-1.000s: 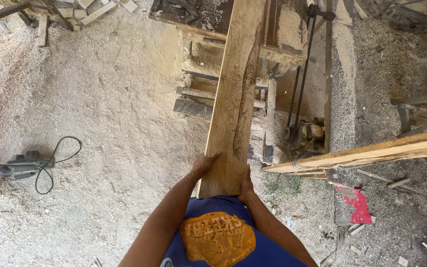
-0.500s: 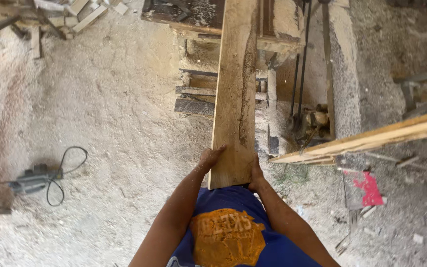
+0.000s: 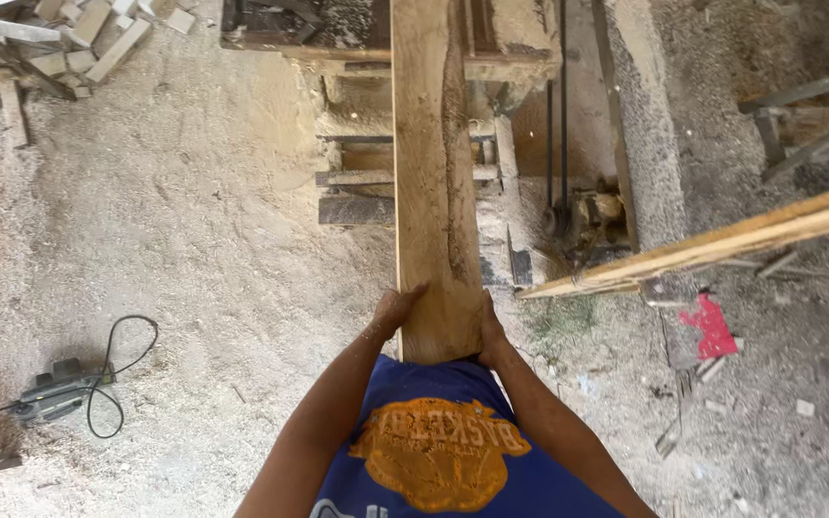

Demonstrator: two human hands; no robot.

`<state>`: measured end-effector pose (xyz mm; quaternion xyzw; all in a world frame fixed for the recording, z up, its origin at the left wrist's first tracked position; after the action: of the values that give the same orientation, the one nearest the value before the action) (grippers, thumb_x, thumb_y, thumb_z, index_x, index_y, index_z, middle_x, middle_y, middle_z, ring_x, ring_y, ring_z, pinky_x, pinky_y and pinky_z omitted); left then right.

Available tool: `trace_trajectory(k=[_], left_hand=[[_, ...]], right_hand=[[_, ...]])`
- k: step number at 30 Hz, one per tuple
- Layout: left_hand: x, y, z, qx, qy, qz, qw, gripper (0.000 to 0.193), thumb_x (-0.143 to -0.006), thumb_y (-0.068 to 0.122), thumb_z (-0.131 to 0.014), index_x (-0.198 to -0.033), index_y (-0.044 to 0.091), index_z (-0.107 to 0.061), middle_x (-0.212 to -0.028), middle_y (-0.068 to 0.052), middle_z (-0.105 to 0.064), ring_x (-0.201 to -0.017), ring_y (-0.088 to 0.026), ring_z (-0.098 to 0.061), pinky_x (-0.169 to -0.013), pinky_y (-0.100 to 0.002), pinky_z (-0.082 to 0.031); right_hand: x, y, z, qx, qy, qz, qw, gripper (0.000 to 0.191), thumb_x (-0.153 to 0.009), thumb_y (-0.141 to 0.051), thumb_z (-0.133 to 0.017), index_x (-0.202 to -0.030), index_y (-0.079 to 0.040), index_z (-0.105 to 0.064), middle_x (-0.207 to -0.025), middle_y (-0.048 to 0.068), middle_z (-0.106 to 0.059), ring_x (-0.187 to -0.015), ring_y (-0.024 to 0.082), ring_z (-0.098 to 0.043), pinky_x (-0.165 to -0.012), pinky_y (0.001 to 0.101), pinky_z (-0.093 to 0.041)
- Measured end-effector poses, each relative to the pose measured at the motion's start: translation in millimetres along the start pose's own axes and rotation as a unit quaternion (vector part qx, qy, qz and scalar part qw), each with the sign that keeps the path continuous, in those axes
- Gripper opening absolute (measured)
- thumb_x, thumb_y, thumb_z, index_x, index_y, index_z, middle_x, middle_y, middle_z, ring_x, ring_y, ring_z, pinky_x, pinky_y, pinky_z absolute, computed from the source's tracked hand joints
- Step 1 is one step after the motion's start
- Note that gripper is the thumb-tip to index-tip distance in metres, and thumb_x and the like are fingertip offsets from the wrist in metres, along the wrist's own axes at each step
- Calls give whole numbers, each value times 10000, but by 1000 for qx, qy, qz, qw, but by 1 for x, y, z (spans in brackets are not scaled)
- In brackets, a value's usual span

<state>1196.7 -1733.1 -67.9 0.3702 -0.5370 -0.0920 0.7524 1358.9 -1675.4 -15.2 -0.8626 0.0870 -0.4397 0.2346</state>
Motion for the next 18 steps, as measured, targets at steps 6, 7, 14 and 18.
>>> trace_trajectory(k=[6,7,14,18], left_hand=[[-7,8,-5,34,-13,-11,999,840,-823,617,-746,-1225,-111,-623,-1099,-261,-755,-928,-338,-779,-867,-405,-614],[-9,8,-5,29,-19,-11,999,814,-823,619,-739,-1198,-100,-660,-1078,-250,-765,-915,-329,-781,-861,-403,-612],[-29,19,-2,22,-15,-20,999,733,-839,605,-751,-1130,-66,-705,-1038,-218,-775,-902,-311,-778,-848,-410,-610],[-41,32,-2,27,-30,-35,999,725,-847,616,-725,-1137,-49,-742,-1038,-207,-777,-898,-297,-770,-839,-411,-593]], right_hand=[[-10,-12,1,5,7,3,1000,1032,-843,-861,-316,-1586,-145,-347,-1573,167,-455,-1411,386,-473,-1107,574,-450],[-10,-13,0,7,13,-4,1000,1029,-844,-860,-304,-1583,-146,-345,-1566,174,-454,-1404,395,-473,-1096,586,-451],[-23,-30,-6,16,5,14,1000,1027,-840,-854,-337,-1587,-151,-330,-1569,171,-451,-1407,389,-478,-1100,600,-456],[-35,-40,-5,5,25,3,1000,1044,-832,-868,-343,-1581,-141,-350,-1561,173,-467,-1394,389,-493,-1090,601,-462]])
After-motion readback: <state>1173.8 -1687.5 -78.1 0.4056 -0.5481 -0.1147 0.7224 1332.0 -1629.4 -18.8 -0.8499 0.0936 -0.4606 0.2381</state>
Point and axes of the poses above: each hand's wrist, its own x-axis away from the middle knuckle, its own z-axis out of the back of the hand, y = z × x, the point moved 7 cm from there along -x, towards the middle knuckle
